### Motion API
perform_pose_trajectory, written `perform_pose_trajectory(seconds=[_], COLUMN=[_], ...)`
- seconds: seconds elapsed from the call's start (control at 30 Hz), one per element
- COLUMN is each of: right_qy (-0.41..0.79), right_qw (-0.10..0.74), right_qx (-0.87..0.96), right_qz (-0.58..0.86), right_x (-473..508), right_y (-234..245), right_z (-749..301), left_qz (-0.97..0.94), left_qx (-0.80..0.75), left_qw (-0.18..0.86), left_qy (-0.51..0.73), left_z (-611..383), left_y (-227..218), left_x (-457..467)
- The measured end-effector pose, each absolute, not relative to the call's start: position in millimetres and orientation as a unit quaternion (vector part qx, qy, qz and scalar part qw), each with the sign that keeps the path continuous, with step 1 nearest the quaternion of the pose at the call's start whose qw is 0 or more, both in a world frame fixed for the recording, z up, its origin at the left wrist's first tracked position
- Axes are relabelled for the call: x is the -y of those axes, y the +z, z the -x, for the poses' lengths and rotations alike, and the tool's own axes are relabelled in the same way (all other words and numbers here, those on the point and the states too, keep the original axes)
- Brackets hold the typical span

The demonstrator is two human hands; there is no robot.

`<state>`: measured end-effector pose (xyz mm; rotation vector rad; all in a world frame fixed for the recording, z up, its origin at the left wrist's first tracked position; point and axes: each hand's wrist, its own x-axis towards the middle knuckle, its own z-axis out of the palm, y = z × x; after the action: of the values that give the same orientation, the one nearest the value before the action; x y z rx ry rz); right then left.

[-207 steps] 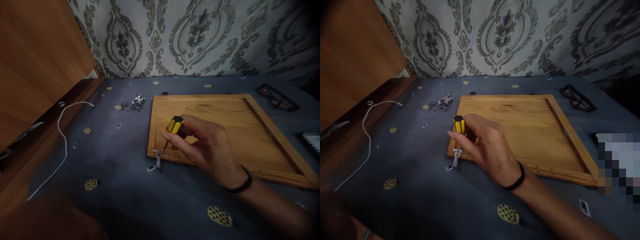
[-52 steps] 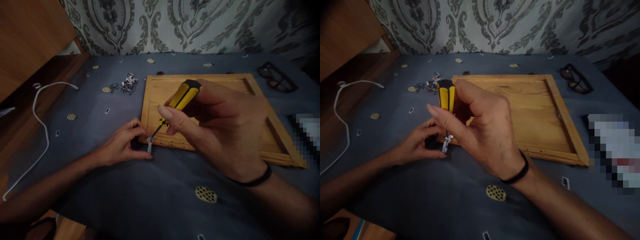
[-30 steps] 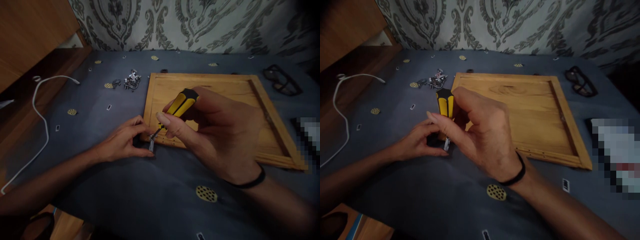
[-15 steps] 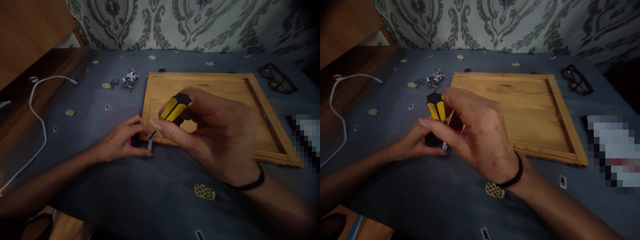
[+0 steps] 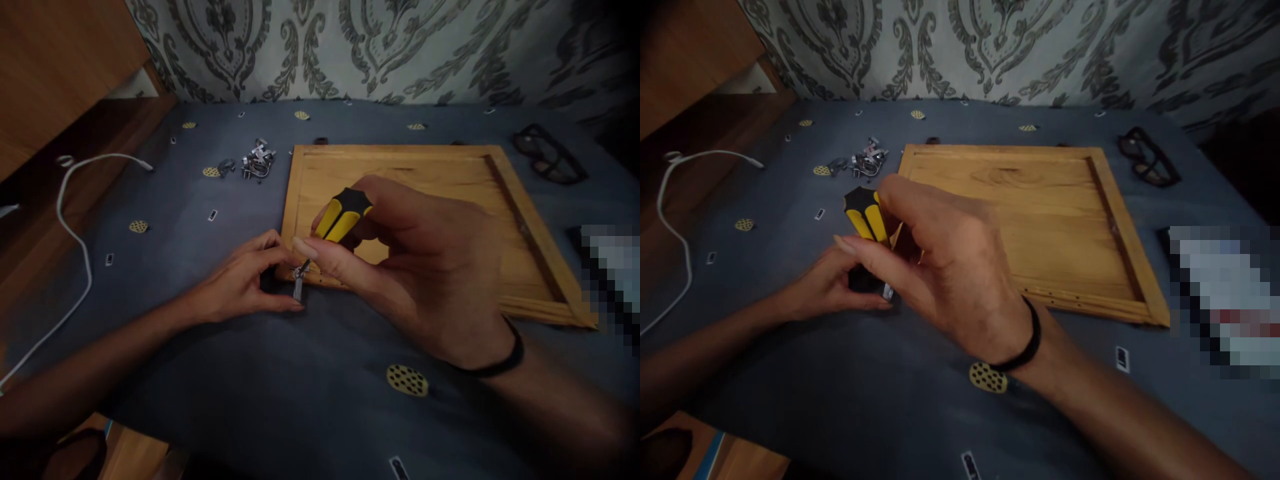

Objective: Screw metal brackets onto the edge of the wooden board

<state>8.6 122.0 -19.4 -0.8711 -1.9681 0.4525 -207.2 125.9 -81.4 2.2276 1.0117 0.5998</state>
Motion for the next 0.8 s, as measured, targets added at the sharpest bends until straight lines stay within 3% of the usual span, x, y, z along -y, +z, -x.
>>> perform_pose_trajectory(seconds=[0.23,0.67,0.8], right_qy=[0.312,0.42,0.404], right_qw=[0.458,0.387,0.422], right_qx=[0.748,0.753,0.735], right_qz=[0.366,0.328,0.343], right_x=[-124,-128,-128], right_y=[-19,-5,-6], right_z=[-8,-9,-3], left_qz=[-0.841,-0.84,-0.842], left_qx=[-0.377,-0.379,-0.372], left_qw=[0.311,0.311,0.306], left_qy=[0.233,0.235,0.244], left_z=[208,206,206], left_y=[-83,-81,-83], left_x=[-127,-127,-127])
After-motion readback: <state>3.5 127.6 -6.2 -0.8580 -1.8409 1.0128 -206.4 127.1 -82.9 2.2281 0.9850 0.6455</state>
